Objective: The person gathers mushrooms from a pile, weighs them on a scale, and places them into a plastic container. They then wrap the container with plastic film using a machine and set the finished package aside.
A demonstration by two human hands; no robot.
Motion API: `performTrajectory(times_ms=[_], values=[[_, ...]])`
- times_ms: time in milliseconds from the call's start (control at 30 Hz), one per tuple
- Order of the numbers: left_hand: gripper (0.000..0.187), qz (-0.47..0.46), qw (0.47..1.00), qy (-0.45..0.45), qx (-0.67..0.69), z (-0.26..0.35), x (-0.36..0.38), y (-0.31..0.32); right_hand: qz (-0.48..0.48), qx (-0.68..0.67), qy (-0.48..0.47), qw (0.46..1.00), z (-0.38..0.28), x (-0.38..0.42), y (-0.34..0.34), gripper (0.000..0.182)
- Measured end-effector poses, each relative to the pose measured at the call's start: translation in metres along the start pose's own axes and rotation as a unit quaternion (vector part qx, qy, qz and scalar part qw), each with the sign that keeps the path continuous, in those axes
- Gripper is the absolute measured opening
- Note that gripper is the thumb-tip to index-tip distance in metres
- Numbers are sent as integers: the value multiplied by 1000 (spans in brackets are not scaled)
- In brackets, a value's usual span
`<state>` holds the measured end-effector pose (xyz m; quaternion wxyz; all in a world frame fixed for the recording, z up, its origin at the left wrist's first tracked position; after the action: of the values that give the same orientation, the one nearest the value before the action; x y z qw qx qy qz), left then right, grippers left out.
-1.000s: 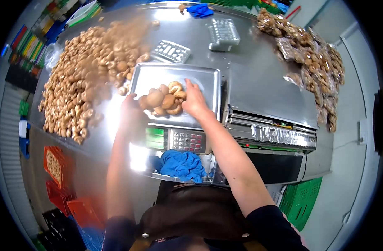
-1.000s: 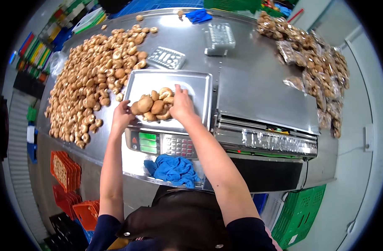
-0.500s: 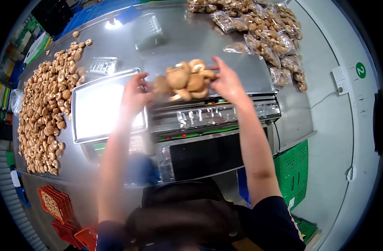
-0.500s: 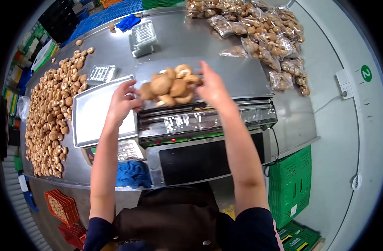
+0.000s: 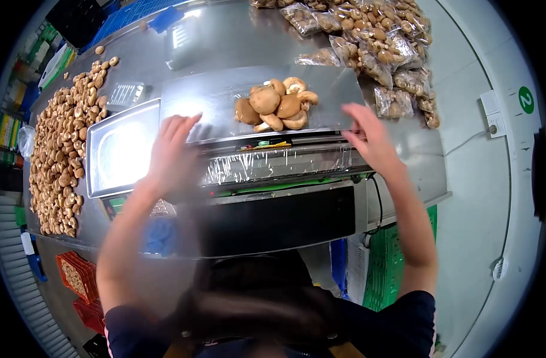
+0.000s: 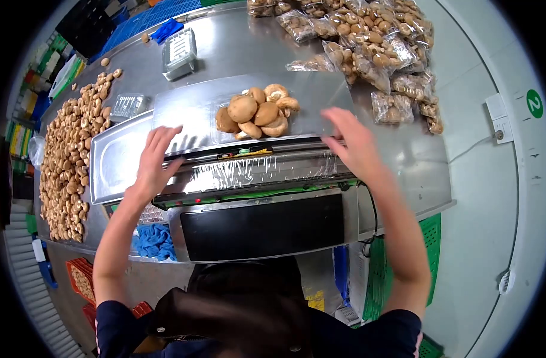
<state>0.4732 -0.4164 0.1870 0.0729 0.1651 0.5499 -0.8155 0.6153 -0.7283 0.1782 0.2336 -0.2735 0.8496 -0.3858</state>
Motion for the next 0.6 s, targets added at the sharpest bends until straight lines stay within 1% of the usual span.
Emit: performTrajectory(times_ms=[33,67,100,133,200,233,267,333,367,400,433,467,500,533,567,600], values=[[71,-29,996,60,-59,1,17,1,-40,78,-55,995,-3,10,0,50],[64,-48,986,107,-116,8,24,-2,-80,155,-110,978,-4,21,2,49],[60,-69,983,120,-123,12,25,-1,-121,230,-162,952,-8,31,10,47],[57,-91,979,133,-129,17,25,-2,-123,225,-181,950,-10,31,12,48],[55,-178,963,155,-130,38,13,19,-126,215,-221,943,-20,21,20,50],[48,-162,962,185,-117,47,13,24,-147,182,-230,945,-24,19,27,39],[35,-131,965,199,-109,52,13,21,-131,114,-213,961,-20,20,26,34],[25,-140,980,135,-35,43,23,13,-100,-20,-177,979,-3,35,22,26],[23,-123,989,67,53,30,35,3,-102,-39,-127,986,1,50,10,18],[21,-87,978,-15,188,7,60,-5,-138,-121,-7,983,4,67,0,18],[15,-128,986,-3,105,3,83,-7,-170,-200,113,958,5,84,-8,18],[15,-118,975,-46,181,3,91,-27,-116,-255,97,955,-7,85,-26,17],[14,-69,952,-113,275,7,81,-52,-58,-309,80,946,-16,81,-46,16],[15,46,953,-149,260,-11,81,-79,37,-287,-17,957,-38,63,-80,16],[17,140,915,-117,359,-13,56,-104,128,-260,-112,950,-56,44,-107,17],[18,211,864,-43,455,-19,29,-124,264,-100,-116,952,-55,34,-131,21]])
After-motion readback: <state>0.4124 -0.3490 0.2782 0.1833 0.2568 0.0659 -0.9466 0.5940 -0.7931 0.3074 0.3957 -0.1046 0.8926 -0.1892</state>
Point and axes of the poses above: each hand's wrist, its own x-axis away from the middle knuckle, its own y-axis out of the palm, z = x × y, the point moved 10 cm from there along -x, towards the middle knuckle, and after that the axes turned 2 degrees about -y, right-handed, at the moved point
